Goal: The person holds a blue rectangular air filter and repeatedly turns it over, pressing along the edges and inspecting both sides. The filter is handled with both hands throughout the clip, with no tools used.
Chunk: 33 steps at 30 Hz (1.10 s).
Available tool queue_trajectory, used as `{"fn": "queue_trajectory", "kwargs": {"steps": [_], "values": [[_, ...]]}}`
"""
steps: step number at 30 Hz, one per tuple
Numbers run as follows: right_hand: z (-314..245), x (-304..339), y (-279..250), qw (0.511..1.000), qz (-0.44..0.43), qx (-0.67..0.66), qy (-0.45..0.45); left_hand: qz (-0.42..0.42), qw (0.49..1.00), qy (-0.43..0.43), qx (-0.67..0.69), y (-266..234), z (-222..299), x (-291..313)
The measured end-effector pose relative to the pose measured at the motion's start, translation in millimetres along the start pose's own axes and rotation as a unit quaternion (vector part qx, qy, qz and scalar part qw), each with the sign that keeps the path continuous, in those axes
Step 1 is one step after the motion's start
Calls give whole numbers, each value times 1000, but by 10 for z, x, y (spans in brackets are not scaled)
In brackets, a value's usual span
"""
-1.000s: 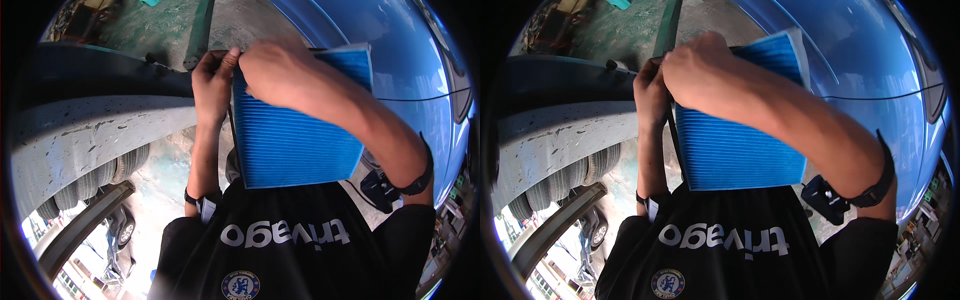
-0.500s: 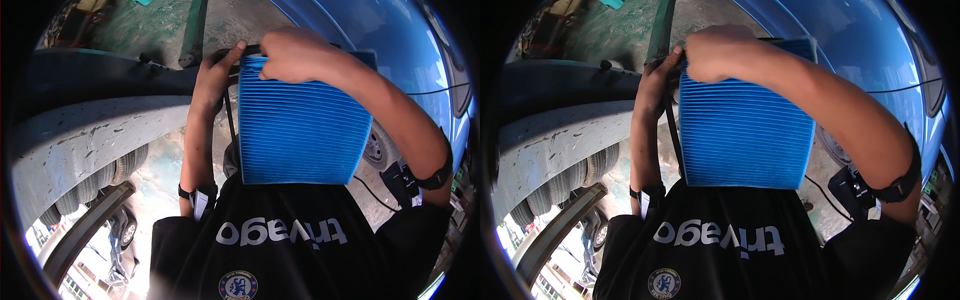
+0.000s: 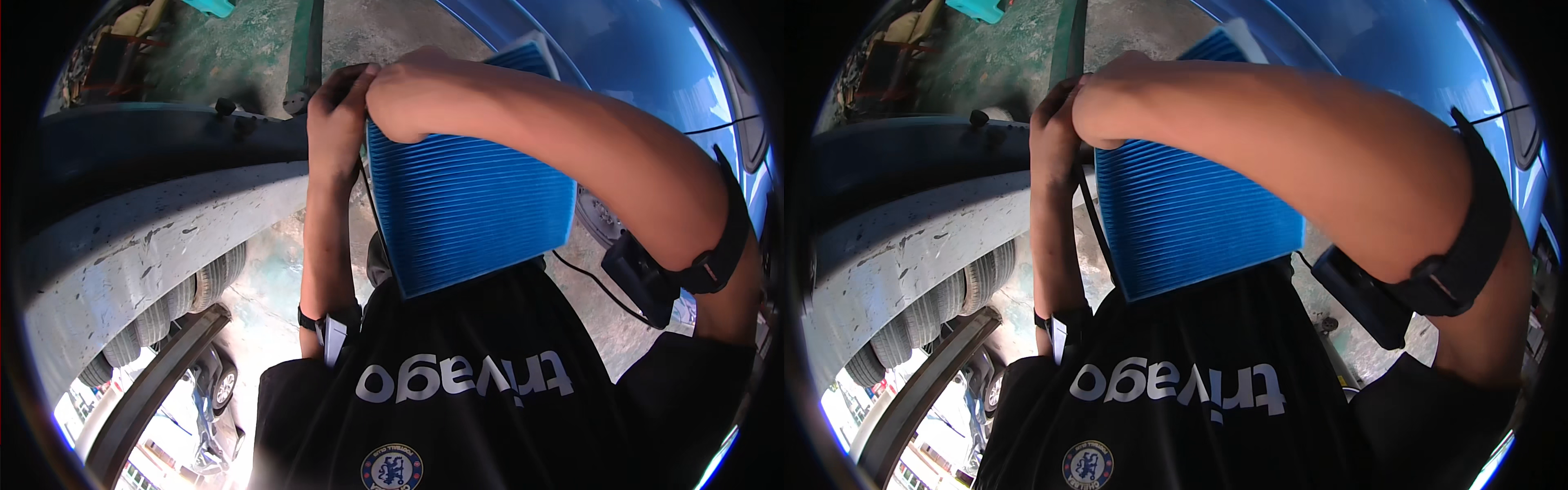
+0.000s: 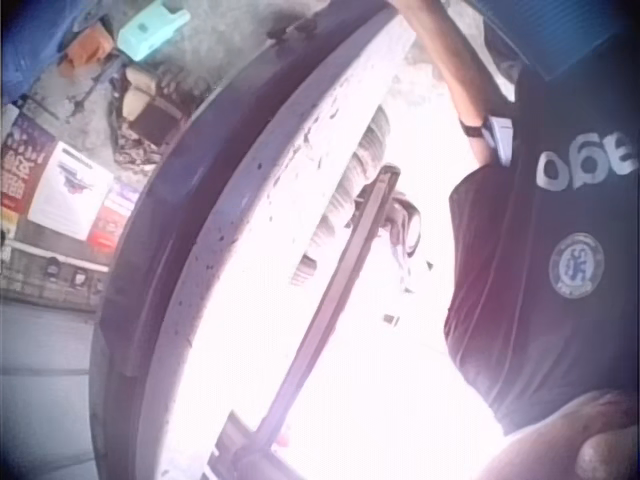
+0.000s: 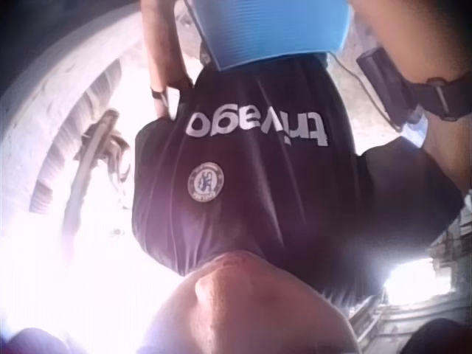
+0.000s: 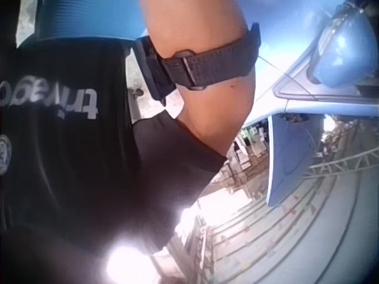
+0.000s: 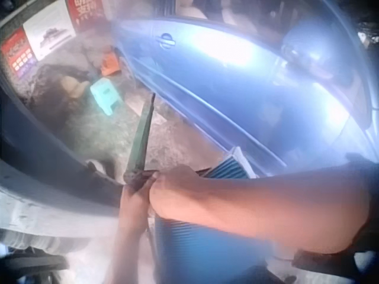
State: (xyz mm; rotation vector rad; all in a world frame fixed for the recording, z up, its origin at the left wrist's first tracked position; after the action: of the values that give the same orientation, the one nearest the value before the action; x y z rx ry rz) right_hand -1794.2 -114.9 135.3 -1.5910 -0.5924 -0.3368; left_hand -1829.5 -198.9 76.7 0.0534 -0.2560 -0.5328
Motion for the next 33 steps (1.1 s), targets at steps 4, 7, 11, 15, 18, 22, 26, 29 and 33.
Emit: {"fn": "queue_trajectory", "kwargs": {"steps": [4,7,11,15,18,22,26,29,33], "values": [[91,62,-31,997,-65,47,20,-25,970,-183,156,-79,-306,31],[165,157,-88,992,-89,86,26,-94,957,-210,176,12,-455,218],[263,355,-279,990,-135,31,35,-65,940,-232,244,95,-502,399],[559,785,-554,971,-157,-162,82,28,967,-171,187,-36,-145,606],[716,1058,-658,924,-75,-374,27,131,982,-61,121,-129,185,730],[852,1488,-387,778,83,-618,-73,207,969,87,106,-187,385,803],[670,1722,245,619,304,-678,-255,212,964,71,141,-231,282,787],[730,1679,693,664,364,-653,26,190,969,-13,155,-101,146,743],[552,1691,445,746,430,-507,48,116,991,53,48,41,208,619]]}}
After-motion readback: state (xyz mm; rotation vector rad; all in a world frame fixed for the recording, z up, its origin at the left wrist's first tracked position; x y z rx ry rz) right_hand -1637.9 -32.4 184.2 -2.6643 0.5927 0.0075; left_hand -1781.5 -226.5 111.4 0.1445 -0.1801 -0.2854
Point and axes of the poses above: each hand's wrist, its own x-axis away from the middle knuckle, its own y-axis out of the palm, z = x × y, the point moved 5 cm from there along -x, towards the middle knuckle, and after that the axes turned 2 degrees about -y, right-handed, at the moved point
